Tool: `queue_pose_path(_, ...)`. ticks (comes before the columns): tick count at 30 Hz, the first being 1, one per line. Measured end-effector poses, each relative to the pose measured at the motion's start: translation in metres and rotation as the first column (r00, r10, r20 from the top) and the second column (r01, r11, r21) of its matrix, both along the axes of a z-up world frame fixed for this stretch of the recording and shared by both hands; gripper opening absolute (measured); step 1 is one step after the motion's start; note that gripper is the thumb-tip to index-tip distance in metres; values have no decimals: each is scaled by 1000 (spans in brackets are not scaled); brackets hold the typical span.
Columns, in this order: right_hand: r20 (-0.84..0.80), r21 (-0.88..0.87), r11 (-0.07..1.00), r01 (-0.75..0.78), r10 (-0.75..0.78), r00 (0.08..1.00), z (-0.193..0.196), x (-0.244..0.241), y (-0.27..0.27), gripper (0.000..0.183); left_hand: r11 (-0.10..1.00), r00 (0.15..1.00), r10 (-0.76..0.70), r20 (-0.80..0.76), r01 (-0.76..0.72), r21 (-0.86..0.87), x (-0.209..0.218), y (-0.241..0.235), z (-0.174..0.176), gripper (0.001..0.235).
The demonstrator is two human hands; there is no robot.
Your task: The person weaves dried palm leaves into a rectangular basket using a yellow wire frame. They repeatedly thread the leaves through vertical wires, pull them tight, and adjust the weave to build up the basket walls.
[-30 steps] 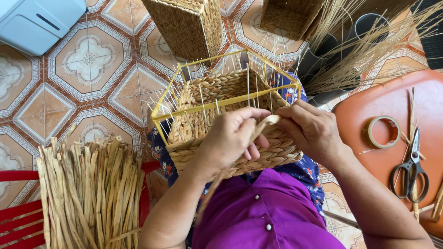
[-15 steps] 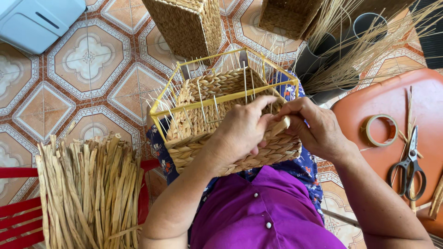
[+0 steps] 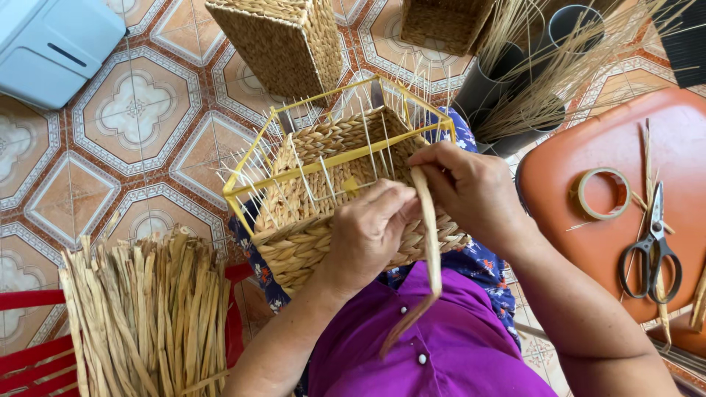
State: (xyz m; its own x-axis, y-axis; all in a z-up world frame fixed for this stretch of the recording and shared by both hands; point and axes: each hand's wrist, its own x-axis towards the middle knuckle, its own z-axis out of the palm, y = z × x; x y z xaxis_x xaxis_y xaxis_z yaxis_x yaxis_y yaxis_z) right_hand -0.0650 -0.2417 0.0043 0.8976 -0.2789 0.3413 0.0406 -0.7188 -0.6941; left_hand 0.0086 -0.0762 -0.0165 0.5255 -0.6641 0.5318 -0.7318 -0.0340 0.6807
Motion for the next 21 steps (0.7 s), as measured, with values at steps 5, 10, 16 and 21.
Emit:
queue_pose_path(5, 4, -160, 987, -9, 9, 1000, 1, 3, 2, 12, 974, 867, -195, -458, 115, -196, -21, 20, 13, 41)
queue_pose_path(10, -1, -255, 964, -75, 78, 997, 3, -5, 4, 15, 942, 887, 285, 363, -329, 66, -19, 38, 12, 45)
queue_pose_path(16, 179, -51, 992, -117, 124, 976, -5, -12, 0, 11, 827, 782, 308, 542, -502, 254, -10, 50, 20, 45)
queue_pose_path(21, 256, 12, 1000, -3, 0, 967, -15, -9, 9, 13, 809, 864, 250, 437, -435, 396, -17, 67, 25, 20)
